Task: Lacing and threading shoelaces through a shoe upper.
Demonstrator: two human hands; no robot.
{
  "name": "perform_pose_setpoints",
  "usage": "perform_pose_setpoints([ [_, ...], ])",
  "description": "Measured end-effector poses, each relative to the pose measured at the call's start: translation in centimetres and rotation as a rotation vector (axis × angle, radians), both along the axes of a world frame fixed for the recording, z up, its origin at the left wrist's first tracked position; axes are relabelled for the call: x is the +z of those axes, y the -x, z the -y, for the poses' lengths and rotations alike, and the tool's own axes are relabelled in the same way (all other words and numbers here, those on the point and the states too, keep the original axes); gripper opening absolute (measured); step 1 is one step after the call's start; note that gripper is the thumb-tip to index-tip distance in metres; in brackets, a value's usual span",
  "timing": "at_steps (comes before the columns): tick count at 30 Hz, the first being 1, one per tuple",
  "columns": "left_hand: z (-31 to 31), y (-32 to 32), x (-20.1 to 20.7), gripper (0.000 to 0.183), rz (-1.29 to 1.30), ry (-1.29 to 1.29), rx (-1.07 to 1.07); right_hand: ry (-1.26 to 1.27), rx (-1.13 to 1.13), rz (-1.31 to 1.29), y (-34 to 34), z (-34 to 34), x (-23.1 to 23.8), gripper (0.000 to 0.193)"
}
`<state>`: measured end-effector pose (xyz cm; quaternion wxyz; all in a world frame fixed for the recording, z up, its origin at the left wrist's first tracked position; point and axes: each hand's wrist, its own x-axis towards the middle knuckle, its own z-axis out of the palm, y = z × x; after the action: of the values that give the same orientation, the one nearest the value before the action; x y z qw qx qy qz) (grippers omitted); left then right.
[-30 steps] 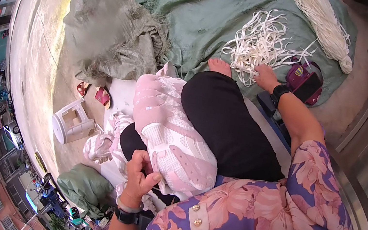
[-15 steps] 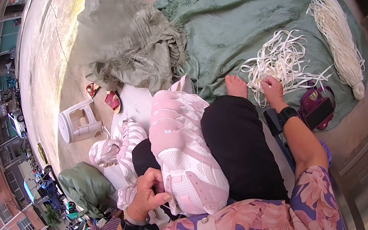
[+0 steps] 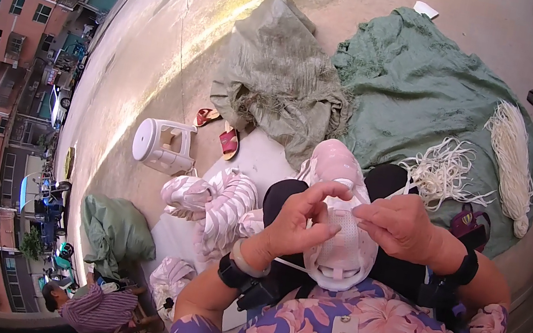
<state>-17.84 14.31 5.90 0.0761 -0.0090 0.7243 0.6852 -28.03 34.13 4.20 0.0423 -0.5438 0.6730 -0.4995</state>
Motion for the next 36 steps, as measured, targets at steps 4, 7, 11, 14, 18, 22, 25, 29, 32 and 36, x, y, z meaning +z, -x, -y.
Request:
perform_pose_setpoints([
  [4, -1.9, 0.1, -0.4, 0.036, 0.027, -0.386, -0.308, 0.006, 0.094, -0.054, -2.1, -0.4, 3.4, 0.027],
  [7, 0.5, -0.7, 0.0, 0.019, 0.103, -0.17, -0.398, 0.011, -0.026, -0.095, -0.8, -1.1, 2.9, 0.03],
  [11, 4.0, -3.4, 0.0, 0.019, 0.171, -0.064, -0.211, -0.114, -0.363, -0.193, 3.6, -5.0, -1.8, 0.021],
  [14, 6.5, -4.7, 0.3, 0.013, 0.252, -0.001, -0.192, -0.372, -0.673, -0.178, 7.9, -11.9, -8.8, 0.014],
  [18, 7.7, -5.8, -0.5, 0.014, 0.112, 0.143, -0.065, -1.063, -0.835, -0.239, 10.7, -17.4, -15.3, 0.02],
  [22, 5.1, -4.5, 0.5, 0.009, -0.04, 0.354, 0.046, -0.886, -0.691, -0.175, 8.1, -10.0, -12.4, 0.023],
  [25, 3.1, -2.4, 0.6, 0.008, -0.171, 0.428, 0.047, -0.268, -0.322, 0.217, 3.3, -1.5, -5.9, 0.028],
  [29, 1.4, -0.5, -0.3, 0.009, -0.37, 0.484, 0.111, -0.104, 0.061, 0.505, -1.3, 2.9, -0.7, 0.024],
  [32, 2.1, -0.5, -0.2, 0.009, -0.216, 0.423, 0.036, -0.109, -0.035, 0.419, -1.2, 1.4, -1.4, 0.017],
  [36, 4.2, -1.3, -1.8, 0.011, 0.103, 0.265, -0.086, -0.13, -0.261, 0.533, 0.5, -2.5, -2.8, 0.014],
])
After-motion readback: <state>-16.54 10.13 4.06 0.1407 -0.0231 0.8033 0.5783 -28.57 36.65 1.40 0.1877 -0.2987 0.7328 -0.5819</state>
